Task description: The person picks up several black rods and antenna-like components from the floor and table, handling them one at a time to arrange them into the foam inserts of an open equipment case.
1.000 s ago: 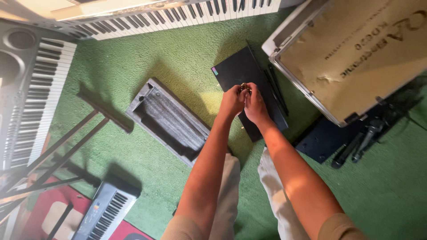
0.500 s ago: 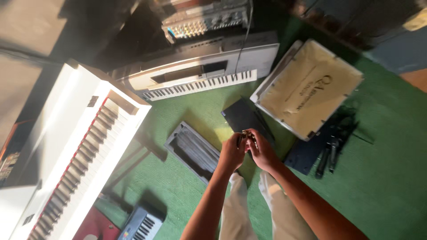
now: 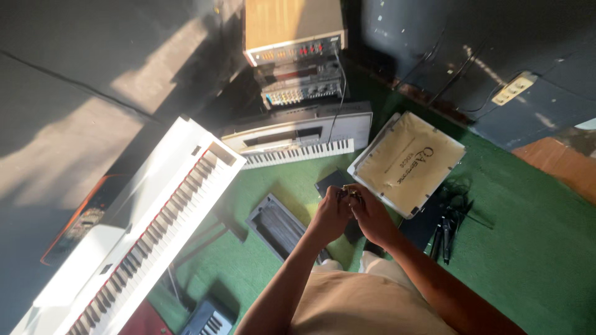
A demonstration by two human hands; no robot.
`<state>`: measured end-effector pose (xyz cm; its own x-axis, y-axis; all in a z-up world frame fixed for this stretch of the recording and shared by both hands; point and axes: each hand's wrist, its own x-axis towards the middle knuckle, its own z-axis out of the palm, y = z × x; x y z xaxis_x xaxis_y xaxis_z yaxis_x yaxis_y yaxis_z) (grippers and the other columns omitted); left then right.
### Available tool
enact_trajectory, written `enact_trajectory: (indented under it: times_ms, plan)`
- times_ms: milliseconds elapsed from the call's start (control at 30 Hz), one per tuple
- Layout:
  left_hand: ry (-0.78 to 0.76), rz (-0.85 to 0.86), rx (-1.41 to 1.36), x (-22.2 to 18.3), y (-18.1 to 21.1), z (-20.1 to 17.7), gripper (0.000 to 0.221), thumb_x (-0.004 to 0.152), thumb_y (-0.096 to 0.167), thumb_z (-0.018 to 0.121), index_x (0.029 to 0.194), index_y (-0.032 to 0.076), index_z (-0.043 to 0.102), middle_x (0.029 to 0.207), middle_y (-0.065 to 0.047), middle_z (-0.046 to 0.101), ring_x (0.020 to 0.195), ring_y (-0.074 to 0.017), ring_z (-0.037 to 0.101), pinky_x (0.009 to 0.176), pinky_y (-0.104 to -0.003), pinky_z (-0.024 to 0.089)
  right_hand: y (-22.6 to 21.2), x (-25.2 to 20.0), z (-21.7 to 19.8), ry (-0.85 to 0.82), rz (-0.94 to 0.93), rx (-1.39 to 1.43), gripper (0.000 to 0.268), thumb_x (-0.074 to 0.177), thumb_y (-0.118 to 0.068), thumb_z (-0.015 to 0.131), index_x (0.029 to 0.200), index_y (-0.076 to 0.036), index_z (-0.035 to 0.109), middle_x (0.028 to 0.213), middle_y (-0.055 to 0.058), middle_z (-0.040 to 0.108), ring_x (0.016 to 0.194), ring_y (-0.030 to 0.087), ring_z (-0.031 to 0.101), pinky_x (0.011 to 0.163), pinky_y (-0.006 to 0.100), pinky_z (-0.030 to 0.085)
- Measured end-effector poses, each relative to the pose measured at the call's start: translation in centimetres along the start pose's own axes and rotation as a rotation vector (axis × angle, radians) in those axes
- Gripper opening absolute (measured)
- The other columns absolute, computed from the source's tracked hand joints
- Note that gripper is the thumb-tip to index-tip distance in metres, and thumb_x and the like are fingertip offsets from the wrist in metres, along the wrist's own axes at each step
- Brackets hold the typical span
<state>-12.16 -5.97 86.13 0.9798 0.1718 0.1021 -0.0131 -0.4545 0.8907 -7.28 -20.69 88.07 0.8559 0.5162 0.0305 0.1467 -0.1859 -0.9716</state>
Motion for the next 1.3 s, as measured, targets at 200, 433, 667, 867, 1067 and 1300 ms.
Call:
enact_trajectory:
  times_ms: [200, 433, 667, 867, 1067, 1300]
  plan:
    - [-0.079, -0.191, -0.203, -0.2, 5.7, -1.5, 0.026, 0.1, 0.016, 0.058, 0.122, 0.002, 0.059, 0.085, -0.013, 0.073, 0.077, -0.0209, 0.075, 0.07, -0.035, 0.059, -3.3, -0.7, -3.0, -0.089, 0.178, 0.06, 0.032, 0.102, -0.016, 0.053, 0.131, -0.004, 0.058, 0.1, 0.01, 0.072, 0.083, 0.017, 0.073, 0.073, 0.032, 0.061]
    - [-0.109, -0.362, -0.721, 0.6, 6.5, -0.2, 0.026, 0.104, 0.012, 0.059, 0.125, -0.004, 0.06, 0.094, -0.011, 0.072, 0.081, -0.0164, 0.073, 0.074, -0.032, 0.063, -4.5, -0.5, -6.1, -0.121, 0.093, -0.033, 0.035, 0.102, -0.015, 0.055, 0.135, -0.005, 0.06, 0.098, 0.009, 0.073, 0.084, 0.015, 0.069, 0.077, 0.03, 0.056]
    - [-0.112, -0.444, -0.802, 0.5, 7.1, 0.2, 0.033, 0.1, 0.013, 0.067, 0.126, -0.007, 0.063, 0.102, -0.012, 0.073, 0.09, -0.0191, 0.075, 0.083, -0.032, 0.065, -4.1, -1.5, -7.1, -0.145, 0.141, 0.082, 0.035, 0.104, -0.014, 0.056, 0.138, -0.005, 0.06, 0.095, 0.007, 0.068, 0.078, 0.011, 0.06, 0.071, 0.027, 0.053]
    - [-0.148, -0.484, -0.679, 0.3, 8.2, -0.5, 0.039, 0.097, 0.017, 0.069, 0.13, -0.004, 0.064, 0.101, -0.01, 0.077, 0.092, -0.0167, 0.077, 0.079, -0.028, 0.063, -4.2, -1.8, -7.6, -0.2, 0.168, 0.195, 0.041, 0.103, -0.015, 0.059, 0.142, -0.004, 0.056, 0.095, 0.002, 0.069, 0.077, 0.009, 0.06, 0.069, 0.025, 0.053]
    - [-0.223, -0.478, -0.674, 0.3, 7.3, -1.6, 0.039, 0.096, 0.018, 0.071, 0.131, -0.001, 0.066, 0.097, -0.009, 0.076, 0.09, -0.0156, 0.076, 0.078, -0.027, 0.062, -5.1, -2.5, -6.8, -0.156, 0.233, 0.246, 0.042, 0.102, -0.015, 0.06, 0.143, -0.004, 0.059, 0.09, 0.002, 0.067, 0.074, 0.008, 0.058, 0.065, 0.026, 0.05]
    - [-0.288, -0.473, -0.716, -1.0, 6.0, -4.5, 0.037, 0.096, 0.017, 0.071, 0.129, -0.001, 0.066, 0.099, -0.008, 0.076, 0.089, -0.0158, 0.075, 0.079, -0.028, 0.061, -6.2, -4.1, -3.1, -0.061, 0.283, 0.307, 0.043, 0.101, -0.016, 0.063, 0.144, -0.009, 0.061, 0.088, 0.001, 0.068, 0.074, 0.008, 0.058, 0.066, 0.026, 0.052]
